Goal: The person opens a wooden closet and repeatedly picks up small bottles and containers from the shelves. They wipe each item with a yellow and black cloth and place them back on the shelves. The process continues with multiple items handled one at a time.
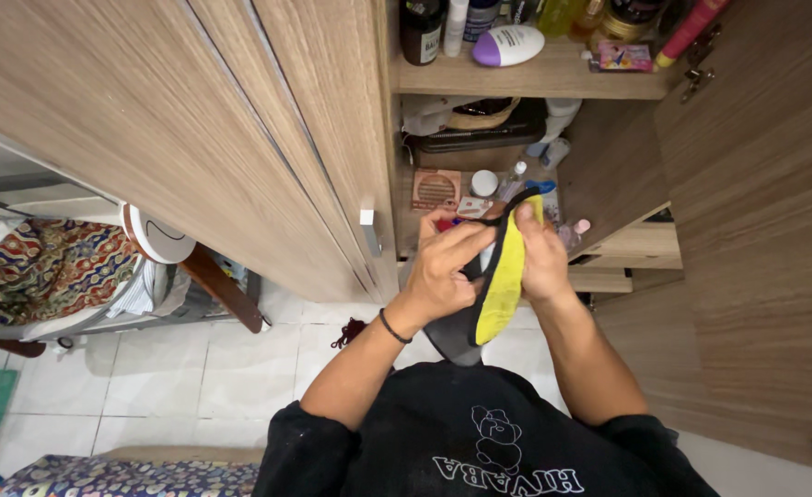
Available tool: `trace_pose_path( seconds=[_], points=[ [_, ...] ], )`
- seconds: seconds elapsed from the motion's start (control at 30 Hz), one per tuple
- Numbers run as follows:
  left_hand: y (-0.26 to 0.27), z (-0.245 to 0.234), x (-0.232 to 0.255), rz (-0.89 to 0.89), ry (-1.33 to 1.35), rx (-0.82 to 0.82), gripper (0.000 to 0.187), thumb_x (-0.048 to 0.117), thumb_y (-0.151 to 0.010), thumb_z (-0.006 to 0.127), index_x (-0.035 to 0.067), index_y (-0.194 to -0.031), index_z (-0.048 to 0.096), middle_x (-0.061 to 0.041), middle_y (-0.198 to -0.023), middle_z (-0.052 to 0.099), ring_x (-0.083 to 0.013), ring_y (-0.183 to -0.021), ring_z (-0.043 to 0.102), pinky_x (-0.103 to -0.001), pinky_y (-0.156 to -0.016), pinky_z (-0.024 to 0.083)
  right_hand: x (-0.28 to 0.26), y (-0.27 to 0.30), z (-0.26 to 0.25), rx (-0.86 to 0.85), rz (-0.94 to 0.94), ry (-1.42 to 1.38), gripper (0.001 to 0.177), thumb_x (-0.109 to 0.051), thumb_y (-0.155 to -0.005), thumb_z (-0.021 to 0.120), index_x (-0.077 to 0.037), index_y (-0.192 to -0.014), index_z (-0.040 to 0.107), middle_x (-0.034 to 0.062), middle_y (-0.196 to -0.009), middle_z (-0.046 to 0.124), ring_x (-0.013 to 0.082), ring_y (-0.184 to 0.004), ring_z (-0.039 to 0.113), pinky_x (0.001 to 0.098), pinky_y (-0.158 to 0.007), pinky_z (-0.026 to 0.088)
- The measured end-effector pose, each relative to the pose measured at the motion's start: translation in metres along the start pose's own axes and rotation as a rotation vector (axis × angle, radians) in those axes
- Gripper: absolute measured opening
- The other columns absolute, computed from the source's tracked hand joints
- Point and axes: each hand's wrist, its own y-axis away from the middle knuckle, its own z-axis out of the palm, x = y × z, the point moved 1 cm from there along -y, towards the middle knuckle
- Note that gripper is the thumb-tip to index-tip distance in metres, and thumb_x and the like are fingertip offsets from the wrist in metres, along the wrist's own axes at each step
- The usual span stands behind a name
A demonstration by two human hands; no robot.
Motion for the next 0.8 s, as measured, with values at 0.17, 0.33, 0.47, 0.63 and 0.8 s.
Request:
trace_pose_path(
  seconds=[0.17, 0.33, 0.47, 0.63, 0.8],
  points=[
    [0.001, 0.023, 0.009, 0.017, 0.272, 0.034, 0.059, 0.018, -0.075, 0.091, 0.010, -0.128, 0.067, -0.007, -0.123, 0.075, -0.0183, -0.115, 0.072, -0.043, -0.117, 0.034, 0.024, -0.011, -0.008, 0.001, 0.170, -0.298, 0.044, -0.043, -0.111, 0.047, -0.003, -0.117, 0.065, 0.0079, -0.102, 0.068, 0.0177, -0.090, 0.066, 0.0318, -0.080, 0.054],
    [0.010, 0.027, 0.001, -0.319, 0.463, 0.050, 0.065, 0.017, -0.076, 0.093, 0.008, -0.134, 0.066, -0.009, -0.133, 0.068, -0.0190, -0.126, 0.065, -0.035, -0.115, 0.046, 0.066, -0.014, -0.015, -0.017, 0.226, -0.539, 0.048, -0.049, -0.111, 0.052, -0.004, -0.118, 0.064, 0.0099, -0.107, 0.068, 0.0231, -0.095, 0.066, 0.0372, -0.084, 0.055],
    [0.015, 0.010, -0.010, -0.479, 0.471, 0.013, 0.069, 0.011, -0.076, 0.092, 0.006, -0.138, 0.062, -0.010, -0.135, 0.070, -0.0203, -0.127, 0.066, -0.033, -0.113, 0.049, 0.051, -0.009, -0.026, 0.079, 0.000, -0.709, 0.052, -0.054, -0.110, 0.055, -0.004, -0.118, 0.064, 0.0115, -0.111, 0.067, 0.0273, -0.099, 0.067, 0.0416, -0.087, 0.056],
    [0.014, -0.004, -0.009, -0.550, 0.657, 0.082, 0.061, 0.009, -0.076, 0.087, 0.009, -0.128, 0.057, -0.007, -0.131, 0.067, -0.0199, -0.124, 0.062, -0.034, -0.111, 0.049, 0.005, 0.016, -0.009, 0.109, -0.130, -0.623, 0.059, -0.049, -0.102, 0.048, -0.004, -0.139, 0.057, 0.0126, -0.140, 0.061, 0.0286, -0.130, 0.058, 0.0423, -0.115, 0.046],
    [0.004, -0.013, 0.009, -0.146, 0.035, -0.019, 0.048, 0.011, -0.070, 0.084, 0.005, -0.115, 0.070, -0.008, -0.112, 0.065, -0.0269, -0.109, 0.061, -0.040, -0.100, 0.042, -0.015, 0.031, 0.029, -0.219, -0.522, 0.493, 0.051, -0.037, -0.106, 0.054, 0.002, -0.139, 0.053, 0.0181, -0.139, 0.059, 0.0336, -0.134, 0.053, 0.0416, -0.119, 0.039]
  ],
)
